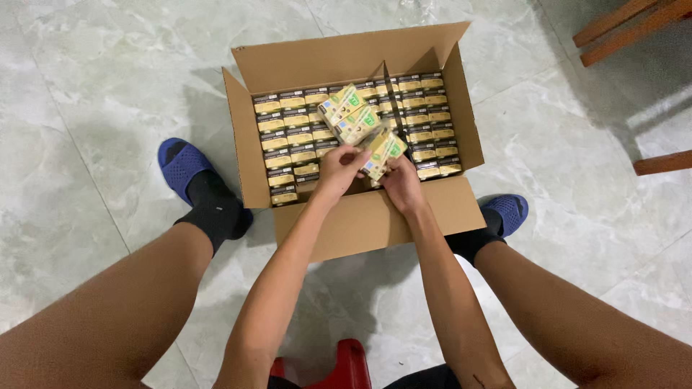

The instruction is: The person uses a knife to cut open plastic-wrapped bundles of small yellow boxes inside a large cardboard carton. They repeatedly slice the plastic, separate the individual boxes, and place them back into the carton.

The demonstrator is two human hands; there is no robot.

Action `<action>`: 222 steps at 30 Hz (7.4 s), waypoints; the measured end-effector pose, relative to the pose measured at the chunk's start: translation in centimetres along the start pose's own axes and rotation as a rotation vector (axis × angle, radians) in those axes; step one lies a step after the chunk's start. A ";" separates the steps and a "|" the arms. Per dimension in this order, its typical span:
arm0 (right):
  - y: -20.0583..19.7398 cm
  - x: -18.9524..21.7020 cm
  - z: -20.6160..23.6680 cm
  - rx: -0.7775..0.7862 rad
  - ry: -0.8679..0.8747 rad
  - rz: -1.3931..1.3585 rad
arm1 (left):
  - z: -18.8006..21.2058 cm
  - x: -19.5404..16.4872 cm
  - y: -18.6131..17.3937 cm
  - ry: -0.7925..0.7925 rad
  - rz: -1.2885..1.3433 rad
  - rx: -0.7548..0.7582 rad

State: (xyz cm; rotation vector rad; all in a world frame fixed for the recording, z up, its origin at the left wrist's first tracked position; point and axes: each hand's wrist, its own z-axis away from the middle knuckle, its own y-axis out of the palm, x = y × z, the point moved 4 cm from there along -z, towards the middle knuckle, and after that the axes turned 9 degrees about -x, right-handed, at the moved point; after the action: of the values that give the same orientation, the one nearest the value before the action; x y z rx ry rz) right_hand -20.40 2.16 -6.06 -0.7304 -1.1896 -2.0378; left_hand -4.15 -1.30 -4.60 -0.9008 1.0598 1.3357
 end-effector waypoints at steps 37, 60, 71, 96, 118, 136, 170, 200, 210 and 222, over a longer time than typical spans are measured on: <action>2.7 1.9 1.9 -0.349 -0.303 0.512 | 1.8 -5.2 -2.8 0.400 -0.582 -0.333; -1.9 4.9 -0.3 -0.404 -0.660 1.470 | 1.2 -3.2 -1.5 0.189 -0.838 0.028; 2.9 5.0 2.8 -0.322 -0.335 1.427 | -2.4 -3.8 -11.8 0.178 -0.002 -0.360; 5.7 1.3 0.0 -0.119 -0.399 0.996 | -2.0 -1.4 -5.7 0.149 -0.363 -0.142; 6.4 3.1 1.2 0.076 -0.690 1.513 | -2.6 -0.5 -6.8 0.069 0.052 -0.010; 10.5 4.2 1.2 0.248 -0.778 1.612 | 2.7 -9.6 -8.3 0.776 -0.853 -0.147; 10.6 2.5 -0.6 0.183 -0.949 2.023 | 4.4 -7.9 -8.6 0.636 -0.611 -0.043; 8.9 1.3 -0.5 0.062 -0.735 1.887 | 2.6 -3.2 -8.4 0.469 -0.338 -0.102; 8.3 3.0 -0.8 0.055 -0.661 1.999 | 3.5 -6.9 -8.6 0.412 -0.584 -0.011; 6.5 2.9 -1.5 0.148 -0.771 2.008 | 4.9 -11.5 -8.2 0.525 -0.725 0.098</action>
State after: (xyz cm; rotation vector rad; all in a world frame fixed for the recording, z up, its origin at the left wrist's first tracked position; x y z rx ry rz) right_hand -17.44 -2.34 -1.14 -1.6478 -0.3092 0.0391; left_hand 5.05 -0.62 7.17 -1.4300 1.0219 0.4468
